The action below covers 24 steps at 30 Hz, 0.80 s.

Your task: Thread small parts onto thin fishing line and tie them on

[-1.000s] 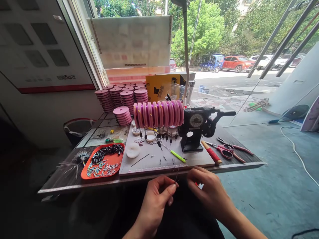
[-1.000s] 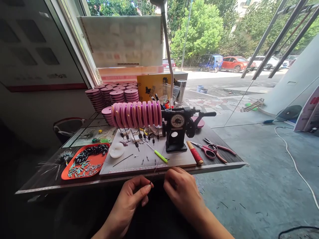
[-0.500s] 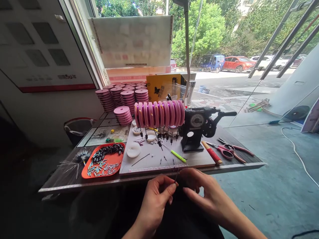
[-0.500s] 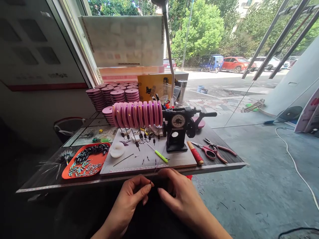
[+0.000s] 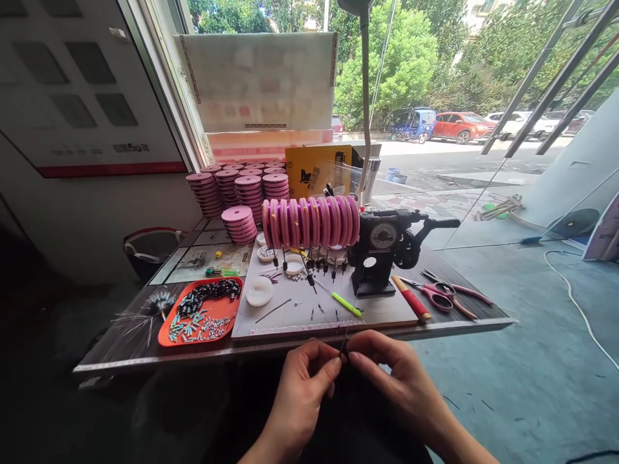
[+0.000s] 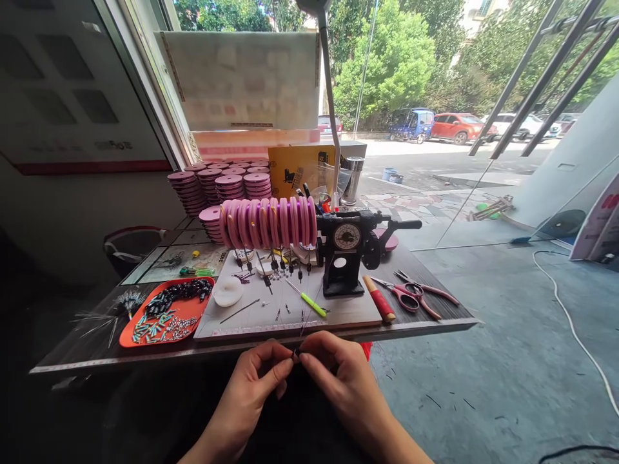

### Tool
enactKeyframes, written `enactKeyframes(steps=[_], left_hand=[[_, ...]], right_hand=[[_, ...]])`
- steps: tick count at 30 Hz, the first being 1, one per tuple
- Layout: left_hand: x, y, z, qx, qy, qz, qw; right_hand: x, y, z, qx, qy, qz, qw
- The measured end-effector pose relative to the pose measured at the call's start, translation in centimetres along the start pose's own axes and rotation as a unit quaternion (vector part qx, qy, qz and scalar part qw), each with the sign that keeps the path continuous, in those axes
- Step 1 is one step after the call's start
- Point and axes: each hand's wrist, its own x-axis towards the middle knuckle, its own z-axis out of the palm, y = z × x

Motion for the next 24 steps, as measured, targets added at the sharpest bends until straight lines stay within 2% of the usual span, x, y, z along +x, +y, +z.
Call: enactKeyframes(steps=[11,24], left_hand=[[0.04,-0.1,0.0,0.029,0.01,0.01,0.999],[-0.13,-0.08,-0.18,0.037,0.009,0.016,0.999]], right_hand=[[-0.06,0.4,0.72,-0.008,0.002,-0.009,1.0],[0.24,0.23,1.0,0.072,-0.002,0.021,0.997]])
